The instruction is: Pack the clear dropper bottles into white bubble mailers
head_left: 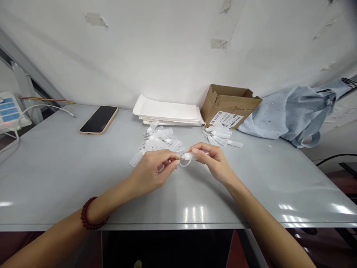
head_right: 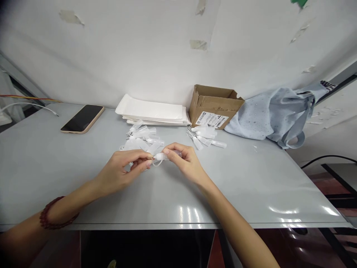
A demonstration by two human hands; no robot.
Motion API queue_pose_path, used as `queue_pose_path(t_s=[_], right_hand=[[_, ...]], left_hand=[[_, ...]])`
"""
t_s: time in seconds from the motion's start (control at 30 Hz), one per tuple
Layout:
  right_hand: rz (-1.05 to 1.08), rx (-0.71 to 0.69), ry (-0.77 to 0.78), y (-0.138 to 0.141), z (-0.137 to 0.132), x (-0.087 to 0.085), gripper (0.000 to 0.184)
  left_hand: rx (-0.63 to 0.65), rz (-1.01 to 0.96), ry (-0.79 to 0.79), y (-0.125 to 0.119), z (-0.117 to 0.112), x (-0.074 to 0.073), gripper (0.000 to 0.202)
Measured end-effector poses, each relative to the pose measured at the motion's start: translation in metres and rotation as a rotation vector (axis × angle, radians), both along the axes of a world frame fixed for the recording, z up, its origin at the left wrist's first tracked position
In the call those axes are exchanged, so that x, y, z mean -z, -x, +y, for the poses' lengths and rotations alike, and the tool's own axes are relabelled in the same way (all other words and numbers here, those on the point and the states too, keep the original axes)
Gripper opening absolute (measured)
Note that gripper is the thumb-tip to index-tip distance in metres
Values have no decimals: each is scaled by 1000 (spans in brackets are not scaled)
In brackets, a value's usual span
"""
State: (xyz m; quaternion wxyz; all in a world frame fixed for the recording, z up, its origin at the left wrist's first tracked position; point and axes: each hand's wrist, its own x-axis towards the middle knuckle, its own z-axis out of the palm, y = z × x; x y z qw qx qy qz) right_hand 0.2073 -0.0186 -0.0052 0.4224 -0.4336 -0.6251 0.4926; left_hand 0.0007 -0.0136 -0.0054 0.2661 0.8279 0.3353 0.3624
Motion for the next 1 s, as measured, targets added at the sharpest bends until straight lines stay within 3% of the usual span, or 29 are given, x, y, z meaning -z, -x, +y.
queue_pose_path(t_s=[0.37, 1.0], right_hand=[[1, 57, -6, 0, -1, 0, 27], [-106, -35, 3, 4, -3, 0, 26]], left_hand=[[-54, -56, 6, 0, -2, -4, 12], [-41, -47, 89, -1, -2, 2, 20]])
